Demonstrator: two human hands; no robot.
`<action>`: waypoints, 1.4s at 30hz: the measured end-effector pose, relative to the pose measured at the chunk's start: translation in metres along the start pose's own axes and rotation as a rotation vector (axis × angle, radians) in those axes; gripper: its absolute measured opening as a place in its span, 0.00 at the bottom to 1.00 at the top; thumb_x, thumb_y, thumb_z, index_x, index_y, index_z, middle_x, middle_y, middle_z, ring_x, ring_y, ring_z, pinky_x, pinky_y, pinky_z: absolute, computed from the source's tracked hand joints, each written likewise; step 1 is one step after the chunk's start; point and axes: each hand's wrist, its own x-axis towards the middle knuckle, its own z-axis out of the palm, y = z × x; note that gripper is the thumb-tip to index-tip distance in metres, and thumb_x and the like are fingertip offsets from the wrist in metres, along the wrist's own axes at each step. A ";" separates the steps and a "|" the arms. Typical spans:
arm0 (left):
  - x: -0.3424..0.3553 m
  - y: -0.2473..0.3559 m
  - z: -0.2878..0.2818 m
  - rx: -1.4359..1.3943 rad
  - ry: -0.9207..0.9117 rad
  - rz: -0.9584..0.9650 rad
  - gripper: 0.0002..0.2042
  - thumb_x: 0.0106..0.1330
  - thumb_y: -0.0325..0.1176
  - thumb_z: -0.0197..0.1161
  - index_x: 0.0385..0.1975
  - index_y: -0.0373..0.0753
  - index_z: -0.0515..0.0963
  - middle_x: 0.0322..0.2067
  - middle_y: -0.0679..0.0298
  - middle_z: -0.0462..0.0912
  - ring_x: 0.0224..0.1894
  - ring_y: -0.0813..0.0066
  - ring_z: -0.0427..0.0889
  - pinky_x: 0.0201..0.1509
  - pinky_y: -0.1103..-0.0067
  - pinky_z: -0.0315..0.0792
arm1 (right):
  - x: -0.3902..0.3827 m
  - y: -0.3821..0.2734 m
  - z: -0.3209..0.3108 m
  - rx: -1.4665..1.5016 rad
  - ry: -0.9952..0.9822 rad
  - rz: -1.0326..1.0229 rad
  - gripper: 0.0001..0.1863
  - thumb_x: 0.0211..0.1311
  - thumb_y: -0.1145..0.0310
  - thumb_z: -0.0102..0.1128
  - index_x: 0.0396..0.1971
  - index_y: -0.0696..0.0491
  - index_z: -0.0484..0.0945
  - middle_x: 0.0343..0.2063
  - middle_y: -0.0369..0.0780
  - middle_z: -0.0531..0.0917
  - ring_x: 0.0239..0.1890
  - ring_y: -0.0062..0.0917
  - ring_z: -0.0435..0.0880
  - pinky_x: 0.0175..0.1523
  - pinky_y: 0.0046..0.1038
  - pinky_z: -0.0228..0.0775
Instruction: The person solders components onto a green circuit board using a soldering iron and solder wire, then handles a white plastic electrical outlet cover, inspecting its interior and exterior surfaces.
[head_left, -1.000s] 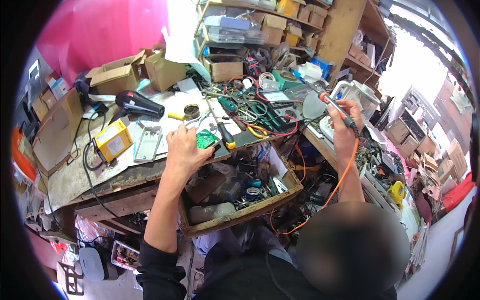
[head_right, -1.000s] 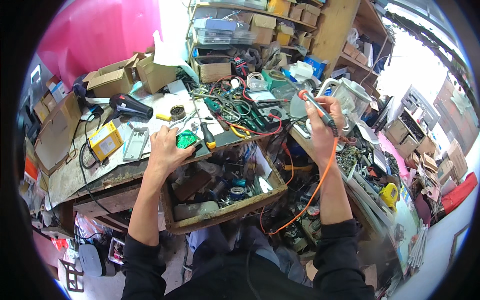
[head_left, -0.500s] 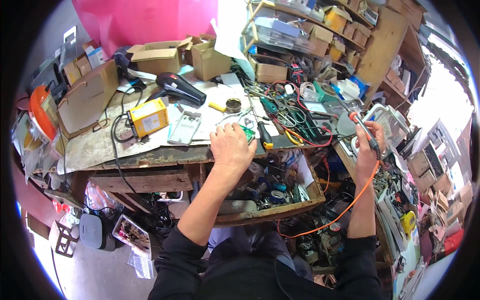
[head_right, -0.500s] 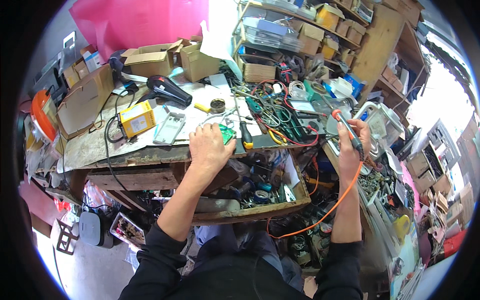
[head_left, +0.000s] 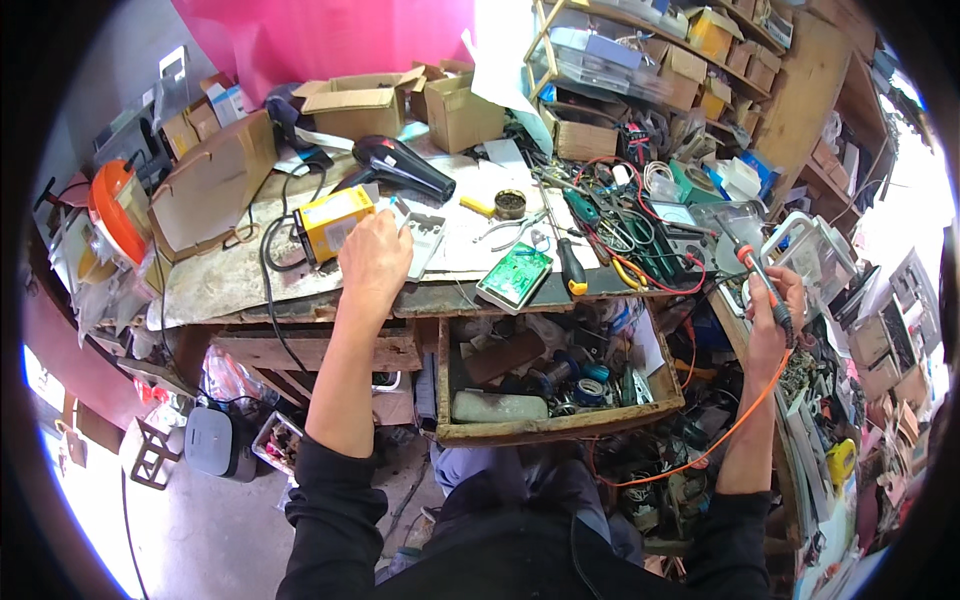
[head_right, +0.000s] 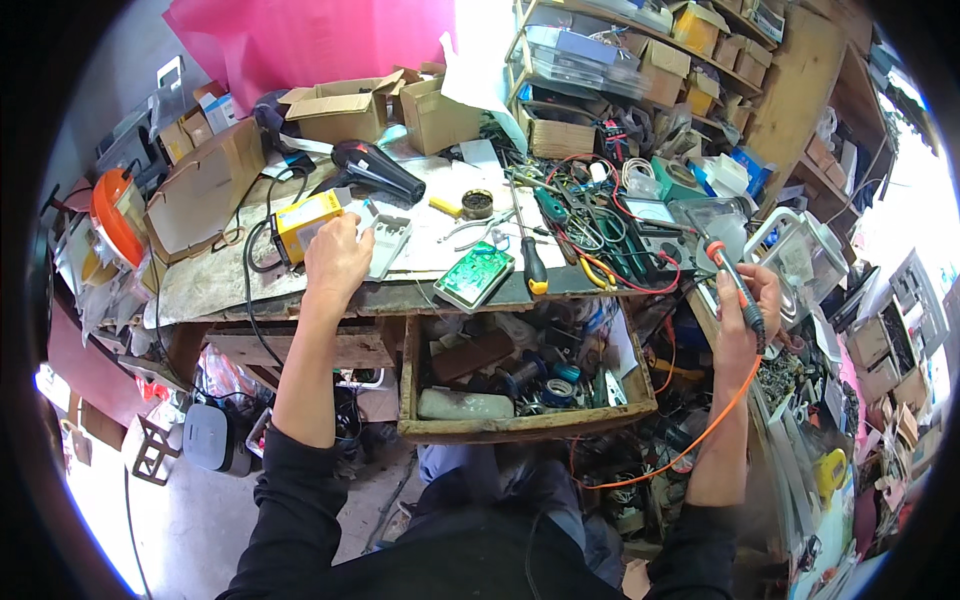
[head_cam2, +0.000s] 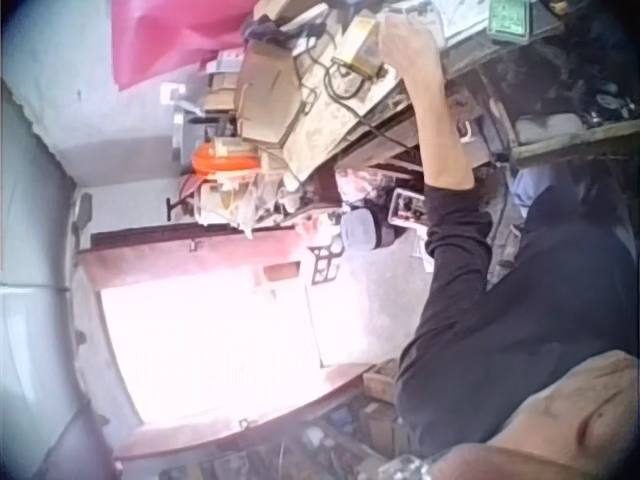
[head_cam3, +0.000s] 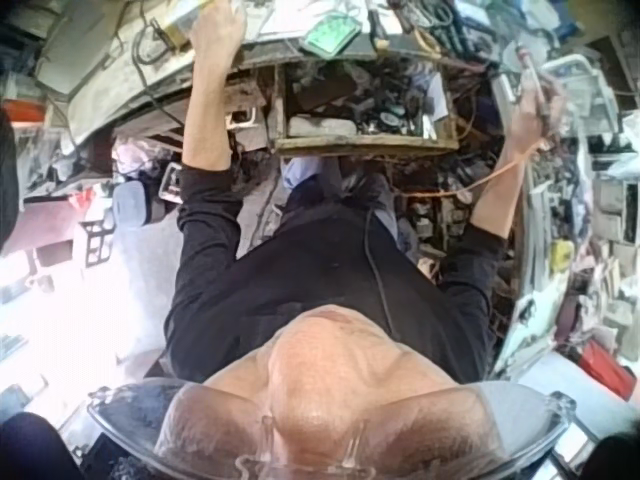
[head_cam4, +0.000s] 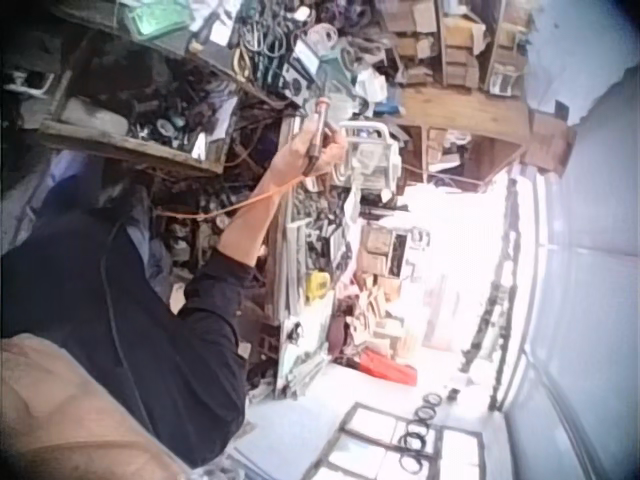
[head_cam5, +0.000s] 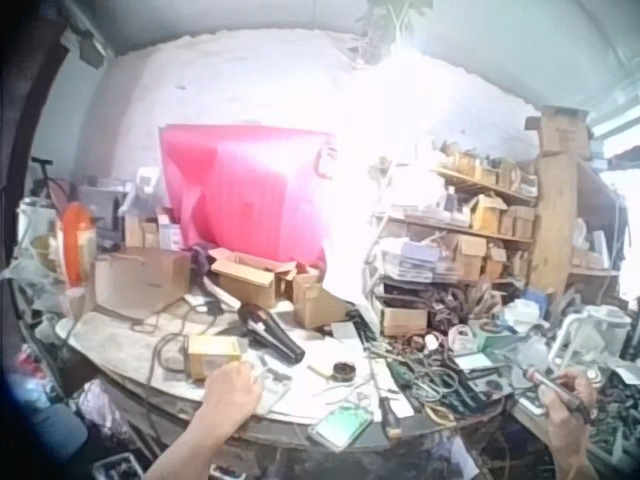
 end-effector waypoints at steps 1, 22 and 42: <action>0.003 -0.006 0.003 0.017 -0.018 0.005 0.16 0.68 0.41 0.66 0.38 0.31 0.84 0.39 0.43 0.88 0.44 0.42 0.88 0.50 0.53 0.81 | -0.003 -0.003 0.003 -0.034 0.002 0.014 0.12 0.71 0.68 0.69 0.49 0.54 0.78 0.33 0.32 0.80 0.26 0.10 0.72 0.30 0.17 0.63; 0.018 -0.023 0.030 -0.244 -0.152 -0.217 0.17 0.61 0.43 0.65 0.41 0.38 0.91 0.38 0.44 0.90 0.45 0.46 0.90 0.52 0.61 0.81 | 0.207 0.035 0.030 -0.113 0.027 0.038 0.15 0.65 0.64 0.75 0.43 0.60 0.87 0.31 0.38 0.93 0.25 0.17 0.87 0.31 0.21 0.80; 0.010 -0.048 0.030 -0.515 0.029 -0.271 0.19 0.61 0.40 0.68 0.44 0.31 0.89 0.29 0.49 0.91 0.33 0.60 0.91 0.42 0.69 0.80 | 0.298 0.101 0.128 -0.431 0.039 0.279 0.18 0.62 0.56 0.77 0.25 0.57 0.86 0.18 0.38 0.86 0.19 0.23 0.85 0.25 0.27 0.78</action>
